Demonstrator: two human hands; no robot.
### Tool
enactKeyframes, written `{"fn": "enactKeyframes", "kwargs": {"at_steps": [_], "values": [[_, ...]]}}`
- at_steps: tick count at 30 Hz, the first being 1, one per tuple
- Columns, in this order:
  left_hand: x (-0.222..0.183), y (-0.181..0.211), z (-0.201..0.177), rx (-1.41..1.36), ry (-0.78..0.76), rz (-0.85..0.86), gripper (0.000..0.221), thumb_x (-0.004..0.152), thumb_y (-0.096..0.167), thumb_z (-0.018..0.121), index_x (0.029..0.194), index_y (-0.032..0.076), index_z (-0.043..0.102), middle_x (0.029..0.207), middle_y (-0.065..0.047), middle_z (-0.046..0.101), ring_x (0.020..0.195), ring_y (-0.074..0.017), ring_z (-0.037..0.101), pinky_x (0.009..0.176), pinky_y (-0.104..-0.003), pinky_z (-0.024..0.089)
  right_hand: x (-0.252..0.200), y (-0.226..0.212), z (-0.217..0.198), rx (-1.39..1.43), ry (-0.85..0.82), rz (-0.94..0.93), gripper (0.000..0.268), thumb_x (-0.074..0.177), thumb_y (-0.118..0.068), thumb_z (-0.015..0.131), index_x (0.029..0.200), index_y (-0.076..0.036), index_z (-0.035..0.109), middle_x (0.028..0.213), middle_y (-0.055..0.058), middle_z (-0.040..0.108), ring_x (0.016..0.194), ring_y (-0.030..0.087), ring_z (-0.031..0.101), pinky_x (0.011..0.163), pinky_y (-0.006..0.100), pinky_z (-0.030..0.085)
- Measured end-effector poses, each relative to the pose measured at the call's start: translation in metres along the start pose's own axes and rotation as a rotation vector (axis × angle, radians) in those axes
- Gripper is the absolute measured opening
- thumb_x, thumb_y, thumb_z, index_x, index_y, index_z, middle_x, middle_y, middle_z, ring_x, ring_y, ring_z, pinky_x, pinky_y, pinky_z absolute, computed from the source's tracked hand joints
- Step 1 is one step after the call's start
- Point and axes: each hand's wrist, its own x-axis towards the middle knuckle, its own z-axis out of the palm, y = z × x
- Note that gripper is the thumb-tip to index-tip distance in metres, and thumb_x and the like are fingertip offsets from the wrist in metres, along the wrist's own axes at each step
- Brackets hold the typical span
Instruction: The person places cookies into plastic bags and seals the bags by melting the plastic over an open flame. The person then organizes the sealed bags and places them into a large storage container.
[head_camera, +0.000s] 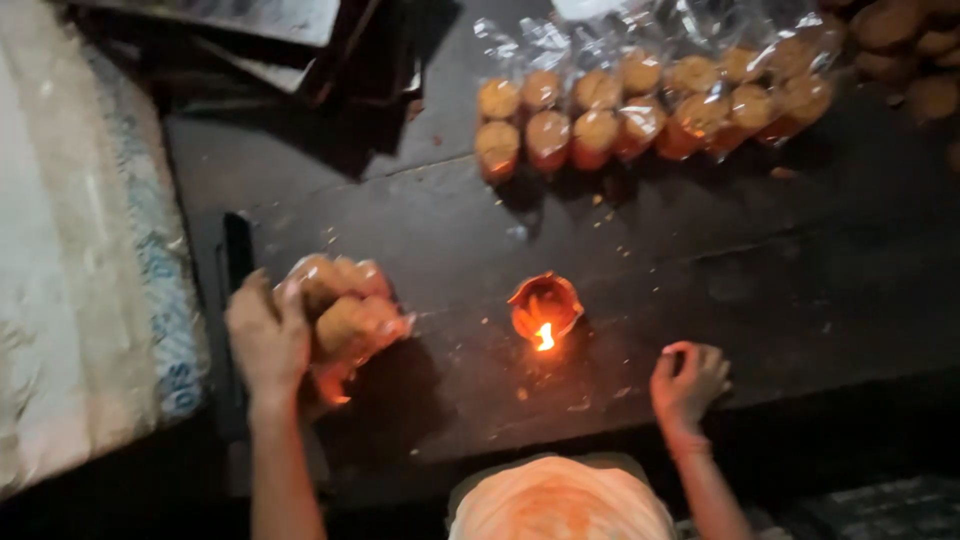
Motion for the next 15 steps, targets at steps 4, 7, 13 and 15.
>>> {"fn": "enactKeyframes", "kwargs": {"at_steps": [4,7,13,15], "values": [[0.006,0.022,0.007,0.191,0.059,0.133,0.055,0.105,0.04,0.062,0.135,-0.006,0.06,0.133,-0.027,0.061,0.124,-0.0432,0.056,0.106,-0.049,0.043,0.0,-0.005,0.005,-0.252,0.07,-0.057,0.01,0.095,-0.027,0.064,0.096,-0.017,0.062,0.11,0.01,0.058,0.107,0.036,0.054,0.085,0.053,0.039],[0.035,0.071,0.034,0.349,0.171,0.322,0.051,0.107,0.039,0.064,0.128,-0.007,0.062,0.13,-0.026,0.064,0.121,-0.0426,0.059,0.104,-0.049,0.044,0.008,-0.009,0.009,-0.259,0.056,-0.035,0.011,0.096,-0.028,0.063,0.096,-0.018,0.061,0.107,0.009,0.057,0.103,0.034,0.053,0.084,0.051,0.036],[0.127,0.249,0.162,0.188,0.076,0.483,0.042,0.097,0.045,0.073,0.096,0.004,0.073,0.083,-0.017,0.07,0.075,-0.0366,0.068,0.068,-0.047,0.051,0.007,-0.015,0.002,-0.253,0.054,-0.033,0.01,0.094,-0.026,0.063,0.097,-0.017,0.06,0.105,0.007,0.057,0.099,0.032,0.053,0.084,0.049,0.036],[0.16,0.246,0.225,0.271,0.042,0.452,0.05,0.089,0.054,0.079,0.088,0.005,0.074,0.077,-0.017,0.071,0.071,-0.0368,0.069,0.068,-0.049,0.051,0.008,-0.019,0.0,-0.246,0.071,-0.04,0.009,0.093,-0.025,0.063,0.096,-0.017,0.06,0.105,0.007,0.058,0.1,0.032,0.053,0.085,0.049,0.036]]}}
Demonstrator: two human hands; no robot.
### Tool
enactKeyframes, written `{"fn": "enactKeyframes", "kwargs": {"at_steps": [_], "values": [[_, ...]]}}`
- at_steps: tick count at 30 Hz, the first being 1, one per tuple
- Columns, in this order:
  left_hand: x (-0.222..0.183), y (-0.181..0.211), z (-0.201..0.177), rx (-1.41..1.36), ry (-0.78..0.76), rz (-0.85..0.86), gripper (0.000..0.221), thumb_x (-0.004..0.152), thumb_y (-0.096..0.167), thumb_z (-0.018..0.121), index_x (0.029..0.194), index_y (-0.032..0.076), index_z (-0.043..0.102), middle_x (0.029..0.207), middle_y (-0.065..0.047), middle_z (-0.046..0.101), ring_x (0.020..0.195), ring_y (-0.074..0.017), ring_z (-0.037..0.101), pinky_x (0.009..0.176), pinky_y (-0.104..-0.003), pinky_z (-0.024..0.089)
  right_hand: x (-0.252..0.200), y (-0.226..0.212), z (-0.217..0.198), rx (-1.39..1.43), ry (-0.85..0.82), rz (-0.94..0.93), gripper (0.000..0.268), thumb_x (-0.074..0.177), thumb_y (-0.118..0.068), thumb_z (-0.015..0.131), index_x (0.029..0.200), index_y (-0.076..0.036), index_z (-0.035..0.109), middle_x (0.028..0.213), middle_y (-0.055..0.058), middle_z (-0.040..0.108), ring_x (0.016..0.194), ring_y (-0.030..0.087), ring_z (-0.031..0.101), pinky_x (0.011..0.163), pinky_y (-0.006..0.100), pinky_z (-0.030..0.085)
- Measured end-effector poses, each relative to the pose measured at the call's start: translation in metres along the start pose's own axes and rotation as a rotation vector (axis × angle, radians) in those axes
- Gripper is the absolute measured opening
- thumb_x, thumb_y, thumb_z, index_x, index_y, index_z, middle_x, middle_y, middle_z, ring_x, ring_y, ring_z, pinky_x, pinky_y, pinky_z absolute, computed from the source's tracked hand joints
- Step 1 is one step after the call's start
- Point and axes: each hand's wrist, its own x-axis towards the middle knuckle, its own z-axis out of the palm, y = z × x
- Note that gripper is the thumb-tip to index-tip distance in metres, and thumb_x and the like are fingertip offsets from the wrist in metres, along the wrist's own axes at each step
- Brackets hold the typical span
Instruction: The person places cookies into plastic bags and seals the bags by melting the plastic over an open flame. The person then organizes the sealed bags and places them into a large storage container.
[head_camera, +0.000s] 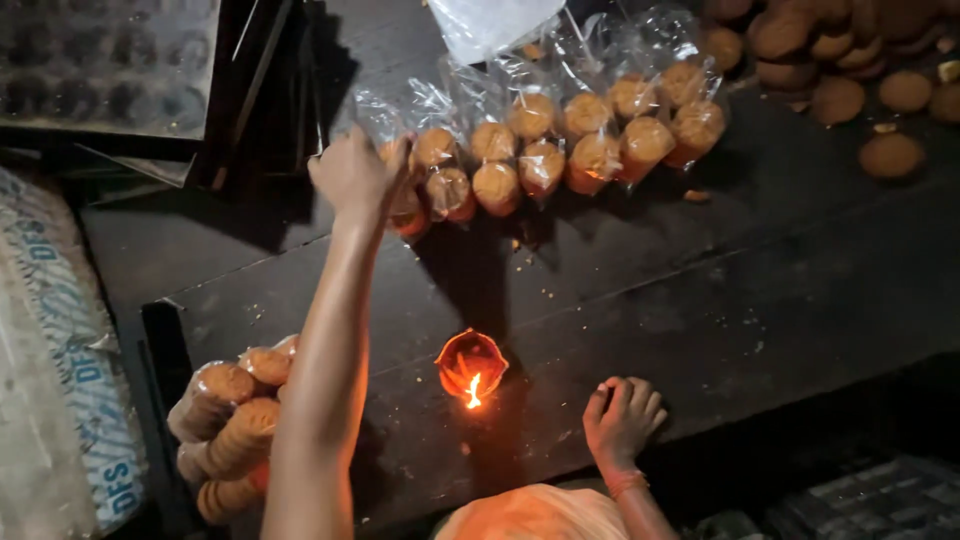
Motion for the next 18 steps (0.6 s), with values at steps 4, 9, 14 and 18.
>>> {"fn": "enactKeyframes", "kwargs": {"at_steps": [4,9,14,18], "values": [[0.015,-0.028,0.07,-0.01,-0.073,-0.028,0.022,0.084,0.029,0.075,0.085,0.007,0.075,0.078,-0.018,0.07,0.071,-0.0372,0.07,0.069,-0.047,0.053,0.006,0.003,0.0,0.011,0.03,-0.002,0.009,0.09,-0.024,0.063,0.095,-0.017,0.06,0.105,0.006,0.06,0.1,0.032,0.054,0.084,0.049,0.038],[-0.023,-0.03,-0.014,-0.421,-0.012,0.087,0.006,0.085,0.007,0.071,0.087,0.002,0.07,0.08,-0.018,0.068,0.071,-0.0375,0.069,0.066,-0.044,0.054,0.005,0.005,-0.003,-0.018,0.033,-0.024,0.01,0.088,-0.023,0.065,0.094,-0.016,0.06,0.105,0.008,0.06,0.1,0.033,0.055,0.083,0.05,0.039],[-0.047,-0.009,-0.181,-0.459,0.172,0.571,0.012,0.086,-0.001,0.075,0.094,0.001,0.066,0.089,-0.012,0.069,0.085,-0.0323,0.067,0.081,-0.044,0.051,0.055,-0.034,-0.051,0.657,0.104,-0.053,0.039,0.088,-0.016,0.077,0.121,-0.006,0.06,0.132,0.015,0.054,0.119,0.032,0.055,0.091,0.044,0.046],[-0.09,0.001,-0.252,-0.297,0.175,0.808,0.016,0.089,0.0,0.077,0.093,0.008,0.064,0.096,-0.007,0.07,0.093,-0.0245,0.067,0.09,-0.043,0.048,0.132,-0.18,-0.207,0.606,0.207,-0.605,0.103,0.08,-0.041,0.088,0.155,0.001,0.032,0.165,0.025,0.024,0.154,0.044,0.028,0.127,0.054,0.03]]}}
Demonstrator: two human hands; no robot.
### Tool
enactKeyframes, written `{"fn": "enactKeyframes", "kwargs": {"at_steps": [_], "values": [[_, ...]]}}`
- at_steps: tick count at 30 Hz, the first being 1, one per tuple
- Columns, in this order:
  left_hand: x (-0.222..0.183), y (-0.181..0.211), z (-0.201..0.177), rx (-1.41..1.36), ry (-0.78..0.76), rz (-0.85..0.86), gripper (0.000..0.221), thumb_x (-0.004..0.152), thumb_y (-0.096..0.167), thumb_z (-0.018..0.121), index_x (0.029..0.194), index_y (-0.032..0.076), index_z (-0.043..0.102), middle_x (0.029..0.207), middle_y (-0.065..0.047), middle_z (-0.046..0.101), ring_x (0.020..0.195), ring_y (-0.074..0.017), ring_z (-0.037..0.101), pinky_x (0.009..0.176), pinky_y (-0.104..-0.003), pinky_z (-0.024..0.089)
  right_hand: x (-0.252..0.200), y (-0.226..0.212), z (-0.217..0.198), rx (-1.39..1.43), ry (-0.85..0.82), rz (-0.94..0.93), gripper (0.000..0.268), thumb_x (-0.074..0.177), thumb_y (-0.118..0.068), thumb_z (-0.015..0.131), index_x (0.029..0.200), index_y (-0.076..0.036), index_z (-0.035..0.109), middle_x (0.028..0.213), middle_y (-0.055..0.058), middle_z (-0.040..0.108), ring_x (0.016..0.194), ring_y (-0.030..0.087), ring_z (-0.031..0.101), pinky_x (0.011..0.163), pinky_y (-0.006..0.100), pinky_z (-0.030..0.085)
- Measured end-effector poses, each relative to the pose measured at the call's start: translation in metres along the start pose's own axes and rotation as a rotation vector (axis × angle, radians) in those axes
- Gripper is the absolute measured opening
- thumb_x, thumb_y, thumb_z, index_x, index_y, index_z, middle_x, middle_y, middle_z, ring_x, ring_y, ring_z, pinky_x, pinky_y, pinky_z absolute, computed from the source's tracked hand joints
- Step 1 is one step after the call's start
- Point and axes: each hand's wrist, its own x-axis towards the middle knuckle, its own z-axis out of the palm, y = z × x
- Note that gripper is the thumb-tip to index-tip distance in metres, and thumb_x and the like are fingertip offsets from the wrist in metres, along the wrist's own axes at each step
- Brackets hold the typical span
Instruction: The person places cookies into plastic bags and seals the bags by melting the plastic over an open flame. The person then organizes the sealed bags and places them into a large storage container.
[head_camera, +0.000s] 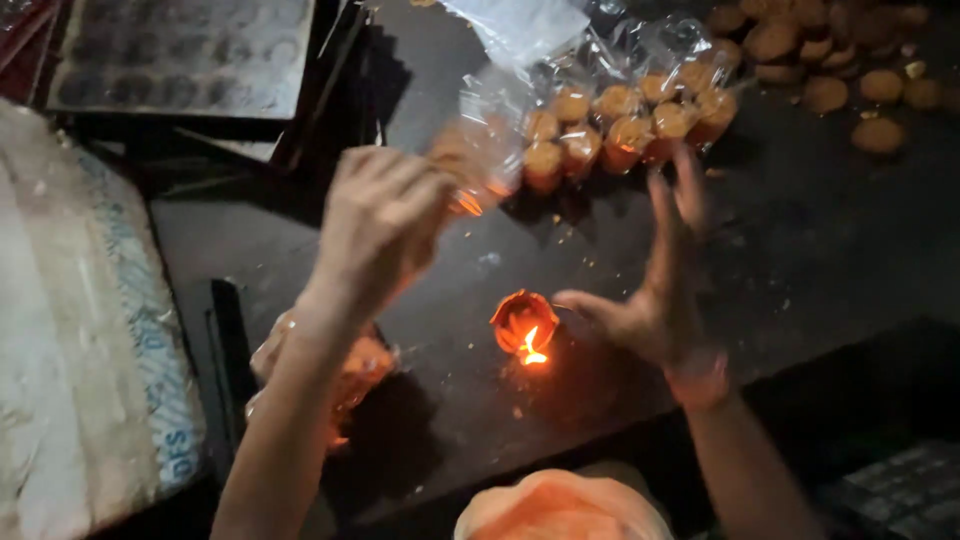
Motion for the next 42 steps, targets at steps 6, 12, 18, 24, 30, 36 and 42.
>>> {"fn": "enactKeyframes", "kwargs": {"at_steps": [6,12,18,24,30,36,42], "values": [[-0.079,0.076,-0.005,-0.406,-0.17,0.043,0.023,0.08,0.009,0.079,0.096,0.005,0.063,0.089,-0.011,0.066,0.085,-0.0324,0.063,0.083,-0.044,0.051,-0.006,-0.026,0.028,0.423,-0.64,-0.231,0.075,0.078,-0.033,0.084,0.139,-0.007,0.051,0.142,0.015,0.055,0.133,0.032,0.053,0.111,0.042,0.041],[-0.182,0.129,0.022,-1.069,-0.248,-0.369,0.022,0.088,0.009,0.074,0.108,0.004,0.066,0.099,-0.011,0.066,0.095,-0.0307,0.066,0.085,-0.038,0.054,-0.112,-0.058,-0.008,0.461,-0.878,0.208,0.043,0.083,-0.01,0.064,0.125,-0.008,0.072,0.1,0.007,0.064,0.096,0.026,0.055,0.089,0.039,0.049],[-0.23,0.168,0.069,-1.414,-0.135,-0.656,0.032,0.092,0.011,0.076,0.118,-0.004,0.063,0.124,-0.014,0.055,0.109,-0.0239,0.059,0.09,-0.038,0.051,-0.163,-0.023,-0.007,0.4,-0.615,0.339,0.019,0.088,-0.015,0.069,0.104,-0.01,0.078,0.096,0.004,0.075,0.091,0.022,0.057,0.08,0.032,0.051],[-0.29,0.178,0.177,-1.445,-0.053,-1.454,0.032,0.108,0.02,0.058,0.099,-0.007,0.073,0.085,-0.004,0.067,0.074,-0.0081,0.056,0.065,-0.027,0.047,-0.186,0.046,0.062,0.247,-0.679,0.774,0.023,0.097,-0.023,0.073,0.098,0.0,0.075,0.076,0.017,0.061,0.067,0.02,0.057,0.066,0.038,0.049],[-0.259,0.162,0.202,-1.224,-0.155,-1.582,0.027,0.101,0.02,0.058,0.092,-0.001,0.072,0.078,0.003,0.068,0.07,-0.0041,0.056,0.063,-0.025,0.048,-0.179,0.097,0.091,0.432,-0.658,0.968,0.02,0.093,-0.021,0.071,0.094,-0.001,0.074,0.074,0.004,0.073,0.07,0.004,0.059,0.065,0.03,0.053],[-0.259,0.16,0.21,-0.9,-0.276,-1.524,0.036,0.098,0.026,0.062,0.075,-0.002,0.068,0.06,0.003,0.052,0.056,-0.006,0.042,0.049,-0.033,0.035,-0.178,0.11,0.095,0.384,-0.676,0.853,0.023,0.093,-0.022,0.072,0.09,0.001,0.072,0.069,0.009,0.069,0.067,0.005,0.058,0.062,0.032,0.051],[-0.261,0.142,0.189,-0.864,-0.287,-1.501,0.04,0.098,0.032,0.061,0.076,-0.001,0.068,0.059,0.003,0.054,0.059,-0.005,0.045,0.052,-0.031,0.039,-0.169,0.088,0.111,0.34,-0.724,0.845,0.025,0.093,-0.025,0.072,0.097,-0.001,0.072,0.071,0.015,0.069,0.066,0.006,0.057,0.063,0.034,0.053]]}}
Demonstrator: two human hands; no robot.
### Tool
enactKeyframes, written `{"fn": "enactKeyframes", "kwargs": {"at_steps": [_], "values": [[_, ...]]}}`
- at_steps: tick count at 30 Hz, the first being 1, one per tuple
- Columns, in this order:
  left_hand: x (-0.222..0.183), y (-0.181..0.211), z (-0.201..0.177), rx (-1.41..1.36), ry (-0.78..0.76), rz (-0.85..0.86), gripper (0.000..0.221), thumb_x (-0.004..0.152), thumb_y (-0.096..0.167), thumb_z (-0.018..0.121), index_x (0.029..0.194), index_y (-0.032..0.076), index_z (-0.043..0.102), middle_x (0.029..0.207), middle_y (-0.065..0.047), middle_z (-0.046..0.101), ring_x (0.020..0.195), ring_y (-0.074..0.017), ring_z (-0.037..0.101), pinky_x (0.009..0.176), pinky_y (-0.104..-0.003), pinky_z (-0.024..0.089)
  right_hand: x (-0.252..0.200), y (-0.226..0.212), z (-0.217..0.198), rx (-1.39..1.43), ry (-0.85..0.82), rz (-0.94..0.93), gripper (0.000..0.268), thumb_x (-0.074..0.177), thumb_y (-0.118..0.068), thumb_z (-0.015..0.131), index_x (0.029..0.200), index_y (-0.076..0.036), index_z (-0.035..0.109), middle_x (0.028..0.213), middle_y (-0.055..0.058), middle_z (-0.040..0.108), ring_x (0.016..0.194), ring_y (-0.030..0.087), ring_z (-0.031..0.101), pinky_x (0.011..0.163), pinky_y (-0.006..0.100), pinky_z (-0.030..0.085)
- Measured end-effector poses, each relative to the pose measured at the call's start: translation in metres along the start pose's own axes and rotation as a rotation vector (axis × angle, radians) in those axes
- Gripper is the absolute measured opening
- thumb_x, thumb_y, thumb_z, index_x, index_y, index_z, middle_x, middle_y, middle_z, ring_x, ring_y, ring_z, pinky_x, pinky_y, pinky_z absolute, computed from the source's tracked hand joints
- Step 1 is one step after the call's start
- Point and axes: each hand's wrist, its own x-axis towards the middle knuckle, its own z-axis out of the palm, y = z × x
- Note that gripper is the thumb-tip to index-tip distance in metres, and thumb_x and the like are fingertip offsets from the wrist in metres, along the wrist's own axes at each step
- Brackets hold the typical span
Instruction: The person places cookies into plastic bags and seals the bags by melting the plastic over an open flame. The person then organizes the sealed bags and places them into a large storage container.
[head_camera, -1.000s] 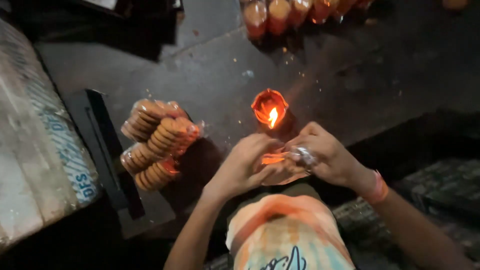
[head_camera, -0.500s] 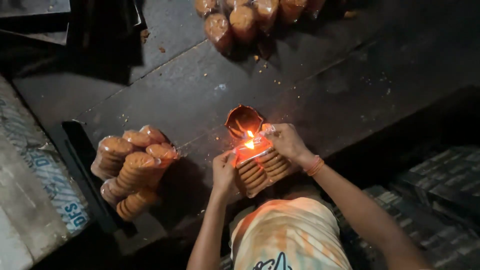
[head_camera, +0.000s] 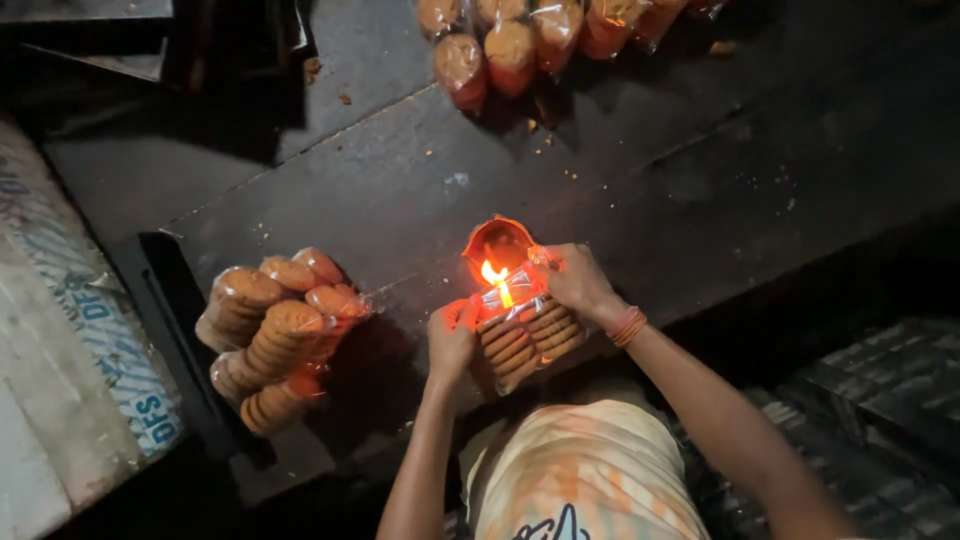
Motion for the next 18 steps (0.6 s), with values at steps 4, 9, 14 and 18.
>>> {"fn": "enactKeyframes", "kwargs": {"at_steps": [4,9,14,18], "values": [[0.011,-0.03,-0.009,-0.058,-0.033,0.013,0.043,0.099,0.032,0.063,0.076,-0.003,0.069,0.062,0.001,0.057,0.062,-0.0071,0.046,0.055,-0.031,0.04,0.001,0.004,0.017,-0.04,0.055,-0.014,0.024,0.089,-0.023,0.072,0.098,-0.002,0.074,0.075,0.017,0.073,0.066,0.008,0.064,0.063,0.034,0.052],[-0.025,0.014,-0.017,0.181,0.134,0.36,0.032,0.095,0.028,0.067,0.085,-0.001,0.071,0.075,-0.013,0.066,0.066,-0.024,0.065,0.063,-0.034,0.048,-0.028,0.024,0.021,0.126,0.15,-0.192,0.023,0.095,-0.02,0.072,0.099,0.002,0.07,0.078,0.018,0.063,0.074,0.008,0.055,0.068,0.037,0.052],[-0.074,0.03,-0.01,0.485,0.235,0.705,0.021,0.086,0.021,0.07,0.077,0.004,0.063,0.084,-0.014,0.063,0.083,-0.0361,0.061,0.07,-0.048,0.046,-0.1,0.008,0.025,-0.466,0.465,-0.566,0.022,0.085,-0.014,0.074,0.087,-0.001,0.057,0.083,0.018,0.057,0.082,0.041,0.055,0.071,0.047,0.045],[-0.073,-0.002,-0.008,0.333,0.212,0.505,0.023,0.084,0.022,0.074,0.074,0.004,0.064,0.078,-0.013,0.062,0.074,-0.0309,0.06,0.066,-0.042,0.047,-0.098,0.057,0.048,-0.317,0.493,-0.192,0.039,0.096,-0.026,0.078,0.077,-0.003,0.053,0.073,0.017,0.055,0.074,0.033,0.053,0.068,0.044,0.042]]}}
